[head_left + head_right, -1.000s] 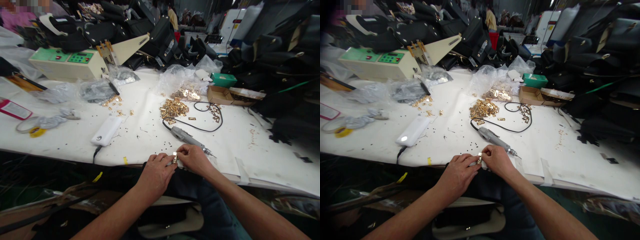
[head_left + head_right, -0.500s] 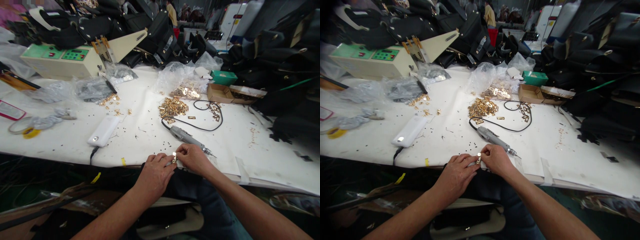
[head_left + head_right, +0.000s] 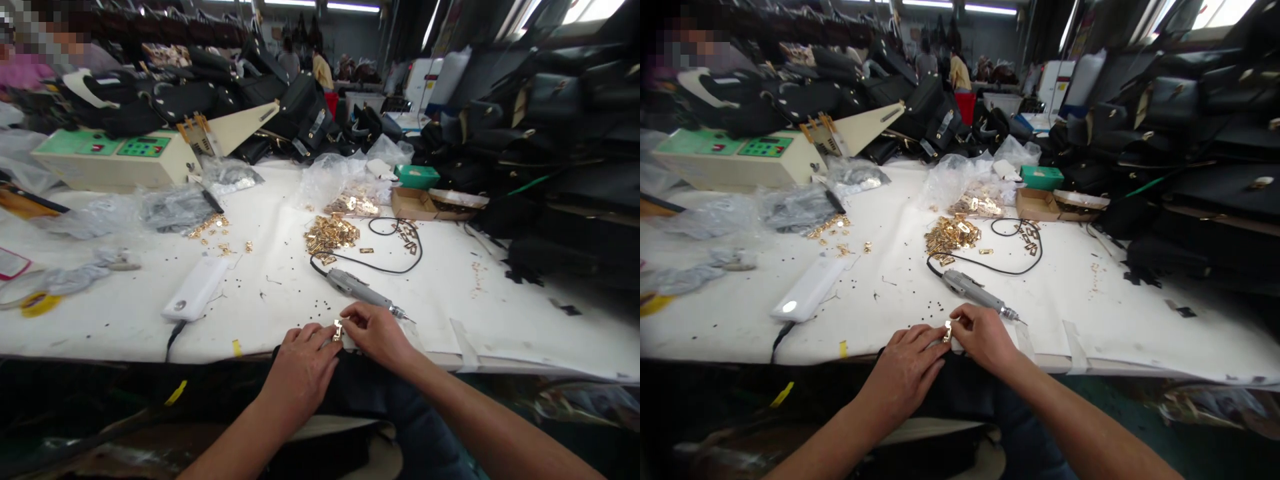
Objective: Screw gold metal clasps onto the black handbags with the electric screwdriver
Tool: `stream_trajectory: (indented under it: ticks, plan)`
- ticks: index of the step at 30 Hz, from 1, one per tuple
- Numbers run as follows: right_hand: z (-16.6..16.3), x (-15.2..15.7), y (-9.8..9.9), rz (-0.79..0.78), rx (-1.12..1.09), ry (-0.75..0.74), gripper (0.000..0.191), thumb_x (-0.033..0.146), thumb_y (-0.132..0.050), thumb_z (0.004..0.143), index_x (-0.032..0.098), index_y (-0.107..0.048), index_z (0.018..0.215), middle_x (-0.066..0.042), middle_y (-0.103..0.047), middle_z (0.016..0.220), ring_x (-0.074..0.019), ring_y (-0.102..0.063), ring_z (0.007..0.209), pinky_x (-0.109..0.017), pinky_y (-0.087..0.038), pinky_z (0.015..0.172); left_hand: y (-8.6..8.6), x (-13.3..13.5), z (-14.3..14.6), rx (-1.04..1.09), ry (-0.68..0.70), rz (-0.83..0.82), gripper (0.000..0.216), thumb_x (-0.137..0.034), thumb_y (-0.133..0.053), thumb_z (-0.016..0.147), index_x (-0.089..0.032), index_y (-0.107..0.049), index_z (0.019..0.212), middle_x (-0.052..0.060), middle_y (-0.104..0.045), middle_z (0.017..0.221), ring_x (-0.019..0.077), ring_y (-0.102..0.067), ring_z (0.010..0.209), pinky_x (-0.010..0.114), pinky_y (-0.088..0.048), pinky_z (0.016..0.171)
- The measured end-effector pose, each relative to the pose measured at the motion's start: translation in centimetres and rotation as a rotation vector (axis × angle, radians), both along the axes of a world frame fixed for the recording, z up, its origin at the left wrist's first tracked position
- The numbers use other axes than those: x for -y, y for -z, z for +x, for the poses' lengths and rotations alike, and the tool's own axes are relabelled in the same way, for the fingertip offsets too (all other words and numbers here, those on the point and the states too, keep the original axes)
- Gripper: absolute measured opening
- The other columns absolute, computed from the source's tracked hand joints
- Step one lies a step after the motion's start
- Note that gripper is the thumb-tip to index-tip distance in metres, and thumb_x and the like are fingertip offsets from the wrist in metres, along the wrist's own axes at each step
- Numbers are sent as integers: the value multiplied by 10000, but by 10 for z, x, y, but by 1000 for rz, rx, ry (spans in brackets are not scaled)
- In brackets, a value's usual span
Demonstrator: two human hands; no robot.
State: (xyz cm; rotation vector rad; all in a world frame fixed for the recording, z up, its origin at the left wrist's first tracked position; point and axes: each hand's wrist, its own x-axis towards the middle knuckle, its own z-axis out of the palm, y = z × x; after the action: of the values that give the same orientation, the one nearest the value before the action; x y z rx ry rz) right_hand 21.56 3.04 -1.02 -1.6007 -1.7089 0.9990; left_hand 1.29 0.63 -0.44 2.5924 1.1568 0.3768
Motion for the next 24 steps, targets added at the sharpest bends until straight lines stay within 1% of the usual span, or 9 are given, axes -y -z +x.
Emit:
stream_trajectory:
  ticks: [2, 4, 8, 11, 14, 18, 21, 22, 24]
  plan:
    - [8, 2, -6, 195, 125, 23, 137, 254, -600, 898, 223, -724, 949, -39, -722, 861, -188, -655, 758, -308, -497, 723, 2, -1, -1, 18, 0, 29, 291, -169, -586, 927, -289, -665, 1180, 1, -658, 1349, 260, -578, 1159, 452, -483, 920]
    - [18, -2, -12, 311, 338, 45, 185, 261, -629, 885, 233, -713, 1048, -71, -712, 1035, -236, -645, 944, -355, -483, 862, 6, -2, -2, 31, 13, 80, 319, -156, -591, 914, -298, -666, 1189, -5, -664, 1344, 257, -592, 1144, 441, -500, 905]
    - [35, -19, -14, 180, 644, 40, 396, 334, -711, 828, 230, -667, 1208, -101, -674, 1132, -283, -602, 1042, -393, -455, 917, 17, -7, -8, 16, 69, 263, 364, -153, -601, 893, -298, -663, 1221, -12, -681, 1326, 242, -624, 1115, 405, -534, 870]
    - [41, -30, -11, 122, 621, 10, 353, 340, -682, 854, 223, -670, 1187, -97, -678, 1112, -266, -602, 1042, -364, -446, 903, 26, -15, -12, 5, 125, 411, 359, -208, -619, 891, -306, -666, 1233, -22, -694, 1309, 217, -653, 1086, 357, -557, 842]
    - [48, -31, -16, 85, 380, 37, 255, 337, -667, 850, 221, -700, 1074, -61, -698, 1014, -234, -621, 949, -331, -451, 835, 31, -23, -16, 5, 179, 523, 346, -292, -631, 898, -306, -669, 1242, -26, -710, 1286, 199, -677, 1050, 315, -574, 804]
    - [71, -24, -37, -50, -352, 156, 263, 428, -617, 867, 196, -680, 974, -20, -667, 798, -171, -612, 691, -283, -464, 646, 33, -29, -18, 17, 225, 614, 314, -356, -604, 921, -315, -688, 1221, -35, -728, 1255, 186, -700, 1003, 291, -586, 774]
    - [102, -28, -55, 75, -813, 291, 295, 431, -637, 823, 190, -637, 993, -55, -701, 899, -200, -673, 790, -313, -534, 703, 34, -30, -18, 28, 222, 631, 292, -379, -581, 938, -324, -703, 1197, -36, -733, 1246, 183, -706, 1000, 281, -588, 779]
    - [114, -33, -60, 144, -864, 358, 289, 413, -647, 801, 190, -627, 982, -63, -710, 909, -207, -684, 807, -323, -548, 718, 34, -30, -18, 33, 220, 631, 290, -386, -576, 942, -326, -704, 1195, -35, -734, 1246, 183, -708, 999, 279, -587, 778]
    - [140, -46, -65, 261, -825, 526, 267, 390, -676, 757, 188, -608, 918, -49, -704, 798, -194, -671, 697, -306, -546, 639, 35, -31, -18, 39, 217, 623, 289, -398, -570, 949, -332, -704, 1197, -35, -735, 1244, 182, -710, 996, 276, -585, 776]
